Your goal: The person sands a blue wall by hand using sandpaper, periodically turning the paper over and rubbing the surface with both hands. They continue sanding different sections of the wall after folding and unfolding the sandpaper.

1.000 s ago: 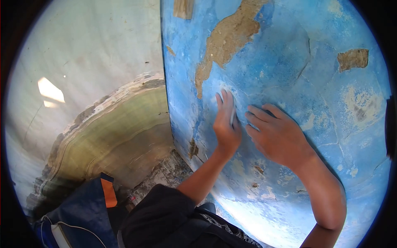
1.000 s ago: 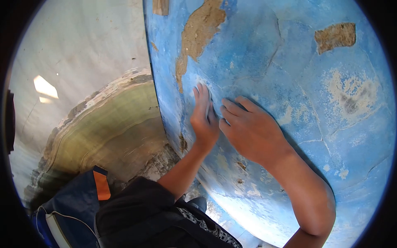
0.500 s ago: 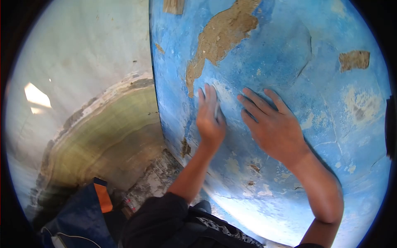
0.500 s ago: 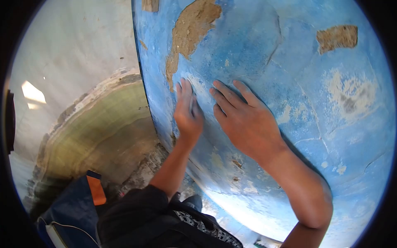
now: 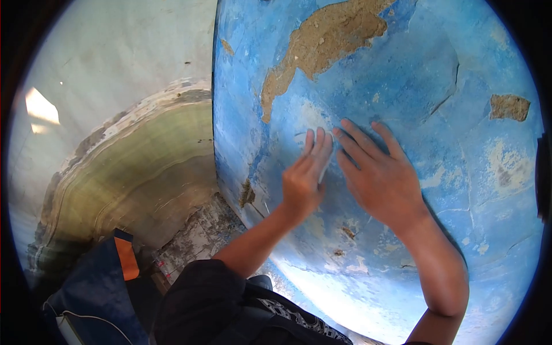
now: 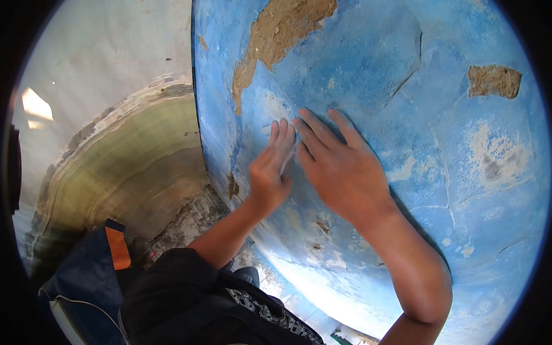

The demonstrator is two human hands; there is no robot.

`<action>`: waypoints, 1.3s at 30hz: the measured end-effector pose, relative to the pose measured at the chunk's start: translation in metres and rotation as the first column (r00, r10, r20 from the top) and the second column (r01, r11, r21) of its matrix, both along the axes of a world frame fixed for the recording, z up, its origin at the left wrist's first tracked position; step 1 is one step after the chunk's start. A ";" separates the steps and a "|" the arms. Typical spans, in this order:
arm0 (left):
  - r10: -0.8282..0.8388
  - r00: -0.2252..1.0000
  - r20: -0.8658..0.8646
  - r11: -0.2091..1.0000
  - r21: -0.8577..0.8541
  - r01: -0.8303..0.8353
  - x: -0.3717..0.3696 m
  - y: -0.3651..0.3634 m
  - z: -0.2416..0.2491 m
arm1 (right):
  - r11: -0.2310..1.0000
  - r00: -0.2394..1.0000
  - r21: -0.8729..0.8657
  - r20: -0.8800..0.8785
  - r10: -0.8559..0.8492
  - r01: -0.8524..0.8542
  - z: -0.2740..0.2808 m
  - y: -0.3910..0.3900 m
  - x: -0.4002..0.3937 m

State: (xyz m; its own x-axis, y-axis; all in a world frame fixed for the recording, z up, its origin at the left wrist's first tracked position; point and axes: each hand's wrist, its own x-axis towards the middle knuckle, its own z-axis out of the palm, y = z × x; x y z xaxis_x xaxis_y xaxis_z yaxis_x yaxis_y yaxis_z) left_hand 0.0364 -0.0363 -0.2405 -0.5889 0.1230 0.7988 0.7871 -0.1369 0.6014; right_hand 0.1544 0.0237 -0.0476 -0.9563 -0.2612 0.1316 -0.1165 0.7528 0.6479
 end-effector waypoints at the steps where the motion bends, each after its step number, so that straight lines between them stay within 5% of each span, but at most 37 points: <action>1: -0.055 0.998 -0.030 0.998 -0.037 0.054 -0.007 -0.003 -0.002 | 1.000 1.000 -0.002 -0.005 0.008 -0.008 0.000 0.000 0.001; 4: 0.176 0.984 -0.002 0.983 0.047 -0.176 -0.046 0.004 0.008 | 1.000 1.000 0.003 -0.012 0.019 -0.019 -0.001 0.000 0.007; 9: 0.003 0.998 -0.060 1.000 0.007 -0.003 0.000 0.004 0.005 | 1.000 1.000 -0.015 -0.018 0.022 -0.022 0.000 0.001 0.005; 13: 0.144 0.986 0.087 0.987 0.057 -0.150 -0.021 0.008 0.020 | 0.999 0.999 -0.002 -0.018 0.044 -0.044 0.002 0.000 0.006; 16: 0.036 0.999 0.013 0.991 0.126 -0.037 0.004 0.008 0.019 | 0.997 0.996 0.022 -0.058 0.071 -0.070 0.001 0.003 0.004; 18: 0.005 0.997 -0.083 1.000 0.022 -0.003 -0.005 0.005 0.009 | 0.998 0.997 -0.006 -0.039 0.068 -0.068 0.004 0.002 0.003; 23: 0.181 0.982 0.055 0.962 0.195 -0.189 -0.006 0.021 0.022 | 0.997 0.997 -0.010 -0.014 0.073 -0.073 0.007 0.001 0.005; 25: -0.133 0.991 0.014 0.980 0.149 0.129 0.028 0.011 0.005 | 0.996 0.995 0.025 -0.062 0.085 -0.083 0.009 0.003 0.006; 29: -0.112 0.990 -0.088 0.983 0.138 0.124 -0.006 0.015 -0.004 | 0.997 0.992 -0.015 -0.108 0.071 -0.073 0.014 0.000 0.011; 31: -0.069 0.992 0.103 0.971 0.235 0.043 -0.011 0.023 0.006 | 0.998 0.989 -0.009 -0.135 0.058 -0.059 0.011 0.000 0.015; 34: 0.026 0.997 0.074 0.970 0.239 -0.043 0.008 0.031 0.011 | 0.998 0.986 -0.025 -0.157 0.050 -0.055 0.007 0.000 0.017; 37: -0.038 0.999 -0.004 0.983 0.182 0.038 0.013 0.028 -0.006 | 0.998 0.986 -0.025 -0.157 0.054 -0.059 0.007 -0.001 0.015; 39: -0.005 0.996 0.086 0.973 0.232 -0.015 -0.004 0.035 -0.010 | 0.997 0.986 -0.033 -0.158 0.057 -0.063 0.005 0.000 0.013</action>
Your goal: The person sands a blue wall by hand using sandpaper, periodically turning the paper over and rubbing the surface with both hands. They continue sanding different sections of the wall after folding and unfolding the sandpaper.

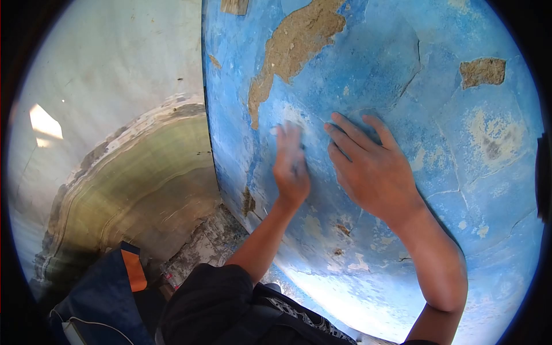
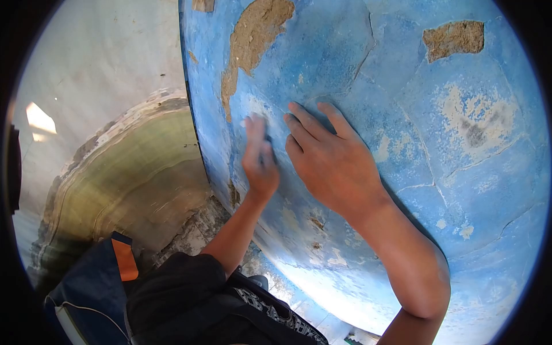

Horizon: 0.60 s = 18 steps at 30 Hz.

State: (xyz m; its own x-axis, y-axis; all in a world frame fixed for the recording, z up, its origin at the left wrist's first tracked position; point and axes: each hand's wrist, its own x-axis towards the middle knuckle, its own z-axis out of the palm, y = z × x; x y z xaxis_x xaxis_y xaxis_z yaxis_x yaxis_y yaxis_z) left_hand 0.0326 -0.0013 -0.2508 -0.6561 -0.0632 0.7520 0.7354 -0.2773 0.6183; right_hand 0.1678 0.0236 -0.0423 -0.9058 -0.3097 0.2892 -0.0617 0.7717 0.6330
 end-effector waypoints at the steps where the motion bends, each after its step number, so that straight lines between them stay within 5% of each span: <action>1: 0.036 0.995 0.091 0.998 0.055 -0.041 -0.006 0.001 -0.001 | 1.000 1.000 -0.001 -0.001 0.008 -0.008 0.000 0.000 -0.001; 5: -0.049 0.976 0.210 0.988 0.152 0.016 -0.004 -0.001 -0.006 | 1.000 1.000 0.011 0.019 0.013 -0.014 -0.006 0.000 -0.005; 10: 0.072 0.997 0.013 0.994 0.083 -0.073 0.007 0.001 -0.011 | 1.000 0.998 0.013 0.071 0.000 -0.001 -0.011 -0.001 -0.003; 18: -0.028 0.996 0.084 0.991 0.130 0.016 0.010 0.009 0.008 | 1.000 0.997 0.016 0.069 -0.028 0.027 -0.013 0.000 0.003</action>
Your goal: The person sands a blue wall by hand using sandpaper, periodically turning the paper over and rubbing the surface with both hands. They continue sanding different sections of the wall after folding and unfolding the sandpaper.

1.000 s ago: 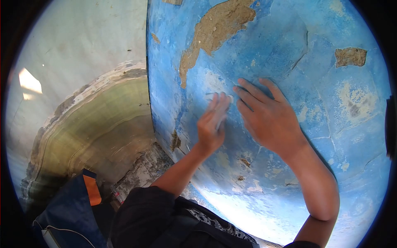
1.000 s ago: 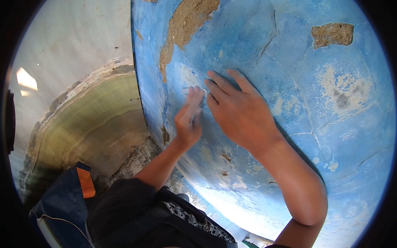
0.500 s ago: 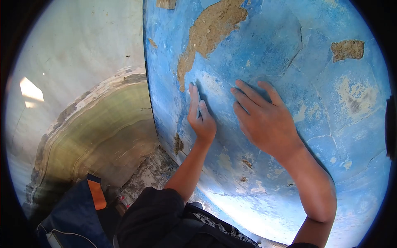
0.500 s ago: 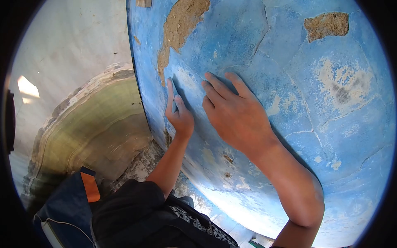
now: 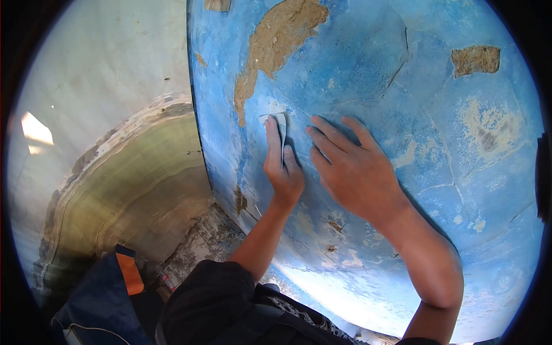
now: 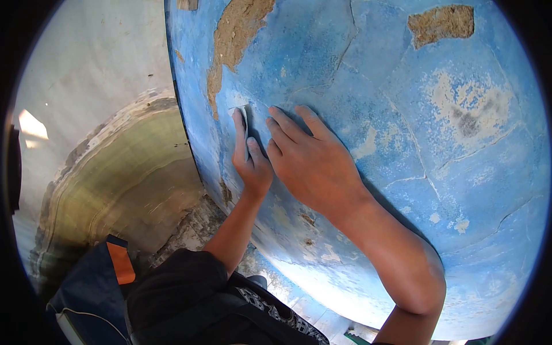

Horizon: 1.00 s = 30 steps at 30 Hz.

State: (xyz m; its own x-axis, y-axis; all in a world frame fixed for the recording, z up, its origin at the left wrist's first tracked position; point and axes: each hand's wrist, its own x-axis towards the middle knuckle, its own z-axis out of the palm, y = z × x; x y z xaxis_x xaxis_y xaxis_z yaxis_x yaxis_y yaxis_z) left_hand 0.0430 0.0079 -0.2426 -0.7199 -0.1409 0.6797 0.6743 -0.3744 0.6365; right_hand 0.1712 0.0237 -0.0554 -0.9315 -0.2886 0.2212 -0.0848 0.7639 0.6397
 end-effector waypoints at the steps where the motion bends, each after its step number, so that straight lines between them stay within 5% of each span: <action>1: 0.017 1.000 -0.004 1.000 0.018 -0.016 0.002 0.002 0.001 | 1.000 1.000 0.013 0.010 -0.018 0.018 0.001 -0.001 0.000; 5: 0.135 0.990 -0.036 0.985 -0.102 -0.138 -0.006 -0.002 0.006 | 1.000 1.000 0.009 -0.019 0.020 -0.020 0.002 0.000 0.001; 8: 0.099 0.995 -0.004 0.991 -0.094 -0.099 0.003 -0.004 0.004 | 1.000 0.999 0.016 -0.036 0.019 -0.019 0.000 -0.001 0.003; 11: 0.004 0.981 -0.194 0.996 -0.082 -0.021 0.018 -0.007 -0.003 | 0.999 1.000 0.028 -0.004 -0.025 0.025 0.000 0.000 0.005; 13: -0.026 0.981 -0.191 0.985 -0.173 -0.007 0.003 -0.018 -0.005 | 1.000 1.000 0.018 0.017 -0.024 0.024 0.000 -0.001 0.004; 17: -0.003 0.998 -0.066 0.995 -0.096 -0.003 -0.008 -0.014 0.009 | 1.000 0.999 0.000 -0.025 0.028 -0.028 -0.001 -0.001 0.001; 22: -0.120 0.962 -0.245 0.981 -0.175 0.078 -0.005 -0.020 -0.010 | 0.997 0.988 0.045 -0.137 0.068 -0.062 -0.008 -0.002 -0.008; 30: -0.059 0.972 -0.228 0.986 -0.165 0.021 -0.016 -0.020 -0.003 | 0.998 0.993 0.040 -0.110 0.049 -0.044 -0.011 -0.001 -0.012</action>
